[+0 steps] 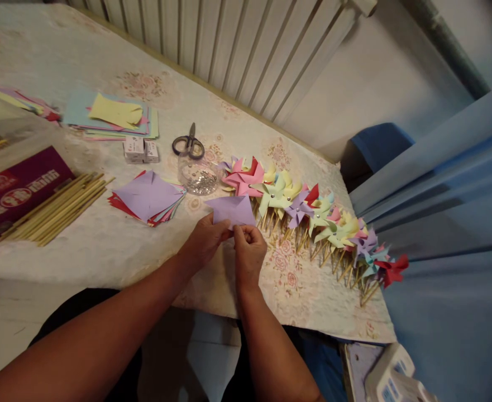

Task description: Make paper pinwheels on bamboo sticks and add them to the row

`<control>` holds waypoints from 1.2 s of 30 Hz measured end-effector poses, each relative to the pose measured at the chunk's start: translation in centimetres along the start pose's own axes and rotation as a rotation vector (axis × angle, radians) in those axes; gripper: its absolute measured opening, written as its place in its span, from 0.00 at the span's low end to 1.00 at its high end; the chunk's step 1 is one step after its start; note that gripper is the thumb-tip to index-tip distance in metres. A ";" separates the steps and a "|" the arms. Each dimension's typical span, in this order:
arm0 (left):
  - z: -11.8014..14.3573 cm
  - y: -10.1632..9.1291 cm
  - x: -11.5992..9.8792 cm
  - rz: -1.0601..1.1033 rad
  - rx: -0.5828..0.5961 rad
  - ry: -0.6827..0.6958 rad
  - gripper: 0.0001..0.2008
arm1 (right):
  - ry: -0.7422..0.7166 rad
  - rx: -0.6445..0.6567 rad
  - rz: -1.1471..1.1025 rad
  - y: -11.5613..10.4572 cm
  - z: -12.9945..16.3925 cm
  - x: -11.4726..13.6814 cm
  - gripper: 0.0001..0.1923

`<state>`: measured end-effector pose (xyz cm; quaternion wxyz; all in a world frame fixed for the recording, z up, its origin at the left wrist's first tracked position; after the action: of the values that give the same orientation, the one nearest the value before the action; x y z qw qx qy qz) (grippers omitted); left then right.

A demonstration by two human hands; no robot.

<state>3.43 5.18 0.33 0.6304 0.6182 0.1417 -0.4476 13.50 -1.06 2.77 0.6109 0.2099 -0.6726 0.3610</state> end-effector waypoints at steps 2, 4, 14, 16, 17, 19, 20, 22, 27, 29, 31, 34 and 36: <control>0.1 0.3 -0.6 0.010 0.026 0.008 0.08 | -0.028 -0.053 0.002 -1.3 -0.4 0.7 0.13; 0.2 0.3 -1.1 0.017 0.035 0.005 0.12 | -0.073 -0.129 -0.003 -2.9 -1.1 1.3 0.13; 0.3 0.2 0.5 -0.083 0.168 -0.135 0.15 | 0.124 0.296 -0.219 -2.1 -4.2 -1.1 0.17; 0.3 0.5 0.6 -0.119 0.198 -0.154 0.12 | 0.157 0.357 -0.274 -1.6 -3.8 -1.2 0.17; 0.4 0.6 0.6 -0.138 0.209 -0.156 0.11 | 0.171 0.371 -0.302 -1.5 -3.7 -1.2 0.17; 0.6 0.8 0.4 -0.169 0.228 -0.148 0.11 | 0.190 0.388 -0.343 -1.4 -3.5 -1.0 0.16; 0.6 0.9 0.3 -0.180 0.233 -0.141 0.10 | 0.193 0.396 -0.352 -1.4 -3.5 -1.0 0.16; 0.8 1.1 0.1 -0.199 0.242 -0.128 0.09 | 0.201 0.403 -0.350 -1.5 -3.4 -1.0 0.16; 1.0 1.4 0.0 -0.292 0.289 -0.130 0.07 | 0.267 0.359 -0.323 -1.4 -3.3 -2.1 0.17; 1.0 1.5 0.1 -0.316 0.299 -0.136 0.07 | 0.282 0.353 -0.293 -1.2 -3.2 -2.5 0.17; 1.0 1.6 0.1 -0.326 0.305 -0.140 0.07 | 0.286 0.353 -0.265 -1.1 -3.2 -2.8 0.17; 1.0 1.6 0.2 -0.346 0.303 -0.134 0.08 | 0.288 0.347 -0.240 -1.1 -3.3 -3.1 0.17; 1.0 1.5 0.3 -0.340 0.290 -0.137 0.09 | 0.284 0.341 -0.253 -0.9 -3.3 -3.1 0.17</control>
<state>4.34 3.89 1.32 0.4585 0.6376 0.1350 -0.6041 16.92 0.31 -0.08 0.6953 0.3397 -0.4778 0.4158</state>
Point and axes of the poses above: each hand's wrist, its own z-axis away from the middle knuckle, its own y-axis out of the palm, x = y × z, the point moved 7 cm from there along -z, towards the middle knuckle, and after that the axes turned 2 degrees about y, right-handed, at the moved point
